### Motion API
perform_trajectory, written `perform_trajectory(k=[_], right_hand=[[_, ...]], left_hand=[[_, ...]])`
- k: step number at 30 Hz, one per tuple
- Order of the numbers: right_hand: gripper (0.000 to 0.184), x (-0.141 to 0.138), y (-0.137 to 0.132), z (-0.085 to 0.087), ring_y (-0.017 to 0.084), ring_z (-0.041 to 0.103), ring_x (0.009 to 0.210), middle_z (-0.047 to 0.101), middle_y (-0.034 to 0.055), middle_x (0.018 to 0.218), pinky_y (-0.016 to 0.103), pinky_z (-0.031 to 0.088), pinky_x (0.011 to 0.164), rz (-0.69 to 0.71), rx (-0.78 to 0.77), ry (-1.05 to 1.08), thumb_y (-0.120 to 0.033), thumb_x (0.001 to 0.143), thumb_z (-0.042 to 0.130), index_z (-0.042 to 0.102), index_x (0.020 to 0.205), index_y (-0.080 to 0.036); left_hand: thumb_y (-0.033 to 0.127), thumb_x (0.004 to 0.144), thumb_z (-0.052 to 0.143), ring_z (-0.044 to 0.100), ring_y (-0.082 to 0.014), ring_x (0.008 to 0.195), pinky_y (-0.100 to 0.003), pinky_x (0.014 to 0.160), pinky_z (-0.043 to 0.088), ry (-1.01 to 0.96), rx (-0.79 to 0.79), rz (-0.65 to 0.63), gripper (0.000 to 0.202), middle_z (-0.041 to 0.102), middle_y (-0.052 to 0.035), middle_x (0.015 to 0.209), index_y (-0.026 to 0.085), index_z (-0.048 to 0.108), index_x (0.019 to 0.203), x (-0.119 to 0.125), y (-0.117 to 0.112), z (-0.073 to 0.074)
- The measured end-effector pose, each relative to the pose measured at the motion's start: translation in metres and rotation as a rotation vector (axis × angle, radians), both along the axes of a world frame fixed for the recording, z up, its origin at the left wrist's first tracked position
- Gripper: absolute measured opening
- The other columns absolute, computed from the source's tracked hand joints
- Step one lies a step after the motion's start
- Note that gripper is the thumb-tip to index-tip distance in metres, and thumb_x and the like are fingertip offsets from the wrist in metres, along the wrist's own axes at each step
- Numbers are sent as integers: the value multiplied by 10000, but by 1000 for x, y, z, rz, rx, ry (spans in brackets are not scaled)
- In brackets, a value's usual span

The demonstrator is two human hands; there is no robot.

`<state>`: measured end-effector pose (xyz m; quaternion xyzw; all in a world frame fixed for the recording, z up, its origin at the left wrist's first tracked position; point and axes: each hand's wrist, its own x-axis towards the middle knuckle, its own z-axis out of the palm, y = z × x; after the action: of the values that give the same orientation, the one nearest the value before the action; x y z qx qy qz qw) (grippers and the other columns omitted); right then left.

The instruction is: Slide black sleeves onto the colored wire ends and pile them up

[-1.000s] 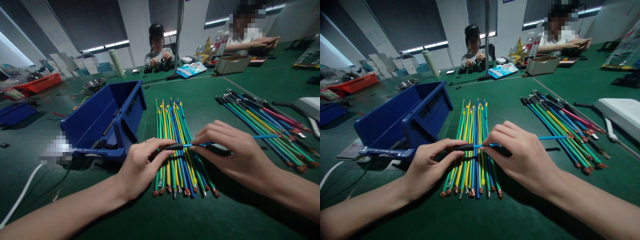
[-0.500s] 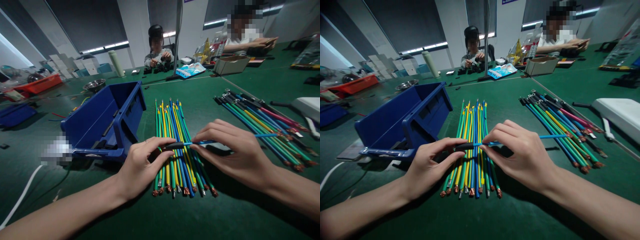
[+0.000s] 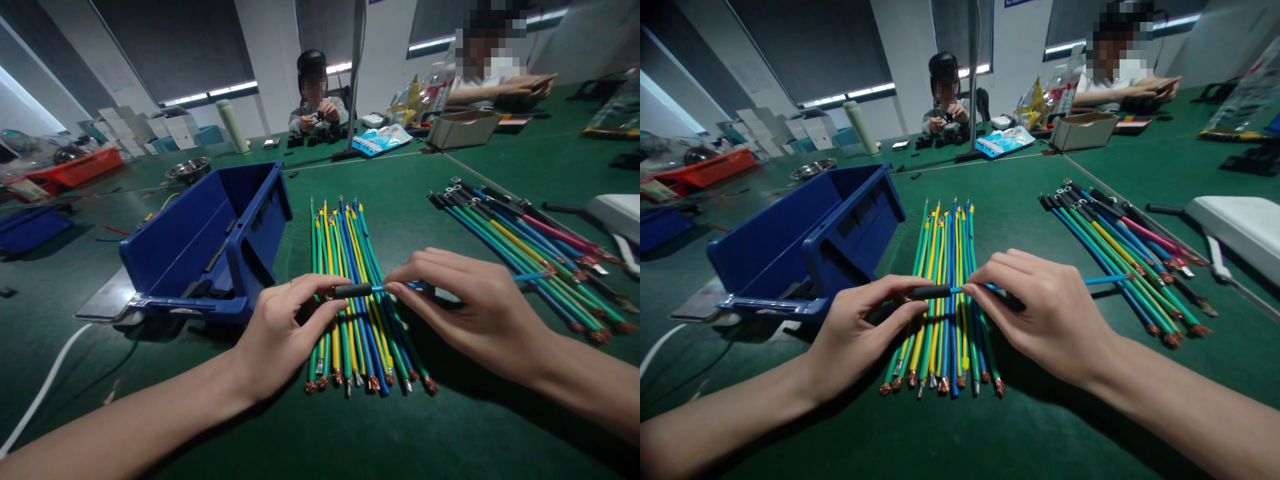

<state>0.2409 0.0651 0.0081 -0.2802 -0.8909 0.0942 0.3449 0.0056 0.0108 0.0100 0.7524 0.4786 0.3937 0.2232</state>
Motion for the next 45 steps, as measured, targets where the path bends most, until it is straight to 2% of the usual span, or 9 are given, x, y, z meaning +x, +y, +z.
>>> perform_trajectory(k=[7, 17, 27, 33, 38, 45], right_hand=[[72, 0, 0, -1, 122, 543, 667, 617, 0, 748, 269, 357, 587, 0, -6, -4, -230, 927, 580, 640, 899, -202], [92, -1, 0, 1, 129, 530, 660, 622, 13, 744, 276, 357, 573, 28, 43, 3, -204, 929, 571, 658, 915, -178], [119, -1, 1, 0, 120, 552, 658, 621, 7, 739, 267, 377, 580, 24, -18, 4, -234, 942, 555, 656, 900, -186], [160, -1, -1, 2, 122, 588, 664, 647, 14, 762, 262, 411, 585, 6, -114, -35, -272, 951, 529, 653, 887, -193], [157, 0, 1, 6, 159, 625, 731, 688, 58, 848, 287, 464, 624, -44, -79, -49, -288, 925, 553, 655, 967, -177], [167, 1, 7, 9, 130, 563, 630, 641, 38, 739, 256, 415, 540, 39, -59, -31, -262, 934, 553, 683, 895, -166]], left_hand=[[152, 910, 654, 705, -105, 852, -185, 765, 532, -18, 40, -2, 203, 748, 14, 1001, 181, 669, 1111, 0, 0, -3], [132, 875, 694, 723, -111, 831, -182, 762, 540, -10, 80, -11, 189, 769, -20, 967, 131, 701, 1063, -1, 1, -1], [111, 857, 710, 720, -103, 808, -167, 756, 538, 8, 121, -10, 203, 773, -20, 949, 119, 711, 1059, 0, -2, -1], [132, 870, 696, 729, -131, 804, -211, 742, 554, 8, 73, -11, 178, 775, -25, 955, 135, 714, 1048, 0, 0, 0], [169, 882, 695, 735, -153, 810, -243, 733, 570, -19, 25, 21, 175, 776, -12, 955, 177, 716, 1056, 0, -1, 1], [196, 908, 672, 739, -155, 822, -260, 768, 589, -48, -3, 33, 173, 776, -3, 966, 206, 713, 1076, -1, -1, -2]])
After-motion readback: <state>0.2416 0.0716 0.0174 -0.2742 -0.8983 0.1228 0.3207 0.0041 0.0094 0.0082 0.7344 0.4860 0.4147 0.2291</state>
